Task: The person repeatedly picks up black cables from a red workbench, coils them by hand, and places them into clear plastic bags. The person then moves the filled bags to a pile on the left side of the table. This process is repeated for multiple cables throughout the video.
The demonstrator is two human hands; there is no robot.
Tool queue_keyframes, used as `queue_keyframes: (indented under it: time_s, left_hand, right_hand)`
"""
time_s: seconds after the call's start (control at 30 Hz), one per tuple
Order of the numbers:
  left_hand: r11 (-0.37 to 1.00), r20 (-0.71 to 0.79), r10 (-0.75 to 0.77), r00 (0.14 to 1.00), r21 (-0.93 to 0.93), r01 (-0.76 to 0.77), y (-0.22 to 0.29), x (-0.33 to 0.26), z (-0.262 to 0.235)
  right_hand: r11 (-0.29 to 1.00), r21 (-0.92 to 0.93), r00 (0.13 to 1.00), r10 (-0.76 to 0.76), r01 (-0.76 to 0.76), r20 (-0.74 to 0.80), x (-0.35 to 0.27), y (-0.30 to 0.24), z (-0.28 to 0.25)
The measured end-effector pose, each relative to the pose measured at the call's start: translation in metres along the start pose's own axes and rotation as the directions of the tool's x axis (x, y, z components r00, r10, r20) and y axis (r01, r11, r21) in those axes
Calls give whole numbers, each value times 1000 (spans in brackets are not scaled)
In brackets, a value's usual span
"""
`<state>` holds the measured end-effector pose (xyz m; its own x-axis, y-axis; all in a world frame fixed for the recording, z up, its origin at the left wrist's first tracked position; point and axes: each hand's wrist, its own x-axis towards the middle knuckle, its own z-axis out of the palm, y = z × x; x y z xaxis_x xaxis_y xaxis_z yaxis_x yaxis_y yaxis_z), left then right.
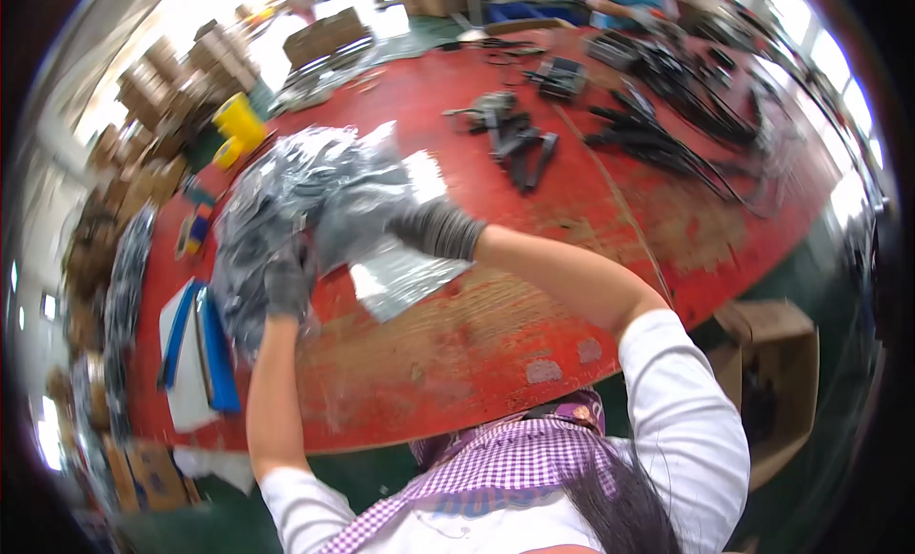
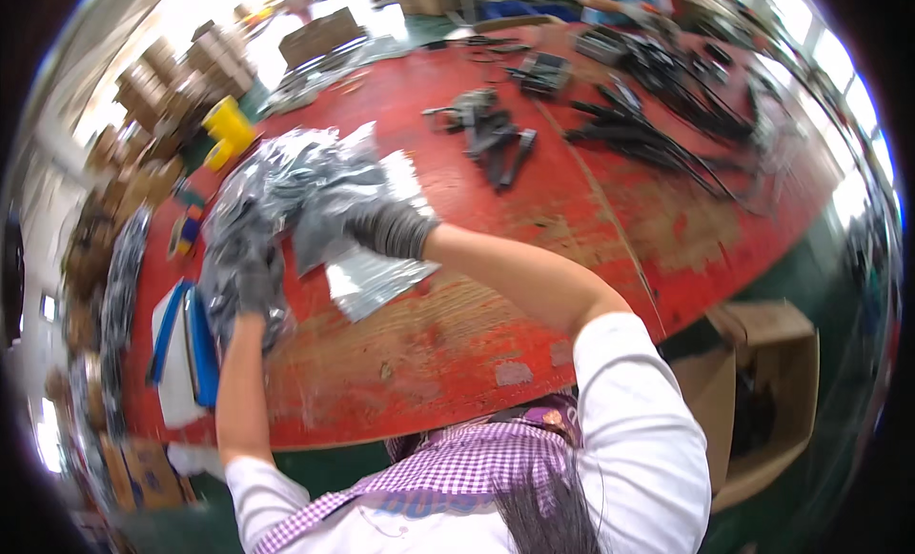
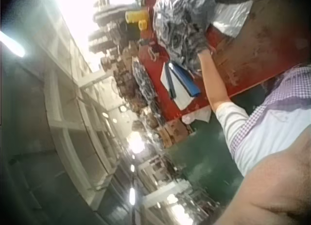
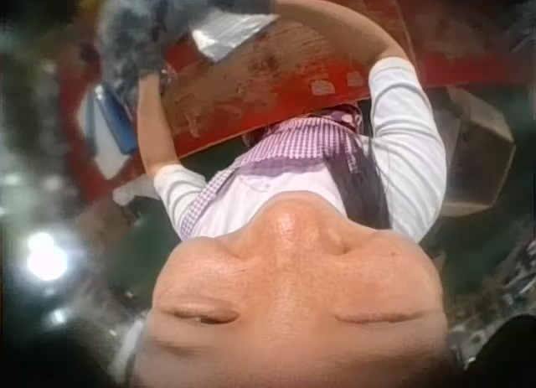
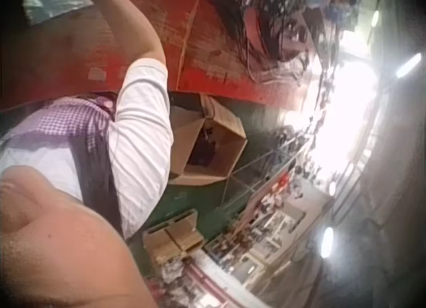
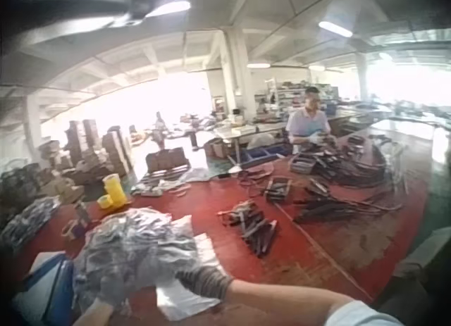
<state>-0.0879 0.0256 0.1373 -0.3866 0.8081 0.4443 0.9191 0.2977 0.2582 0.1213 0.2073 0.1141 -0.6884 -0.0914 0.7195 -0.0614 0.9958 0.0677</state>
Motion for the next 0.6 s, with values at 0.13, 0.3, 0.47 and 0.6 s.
queue_keyframes:
  time_s: [0.13, 0.3, 0.47, 0.6]
  left_hand:
    - [932, 300, 292, 908, 125, -341, 42, -74, 95]
    - [763, 318, 627, 712, -434, -479, 160, -118, 154]
    - [682, 122, 671, 732, -488, -544, 227, -148, 194]
    - [696, 165, 691, 704, -418, -584, 232, -164, 198]
  right_hand:
    - [925, 22, 814, 322, -379, 484, -117, 24, 10]
    - [781, -287, 720, 624, -555, 304, -241, 109, -32]
    - [231, -571, 286, 958, -788, -8, -326, 197, -109]
    - [-47, -629, 91, 979, -776, -184, -341, 239, -149]
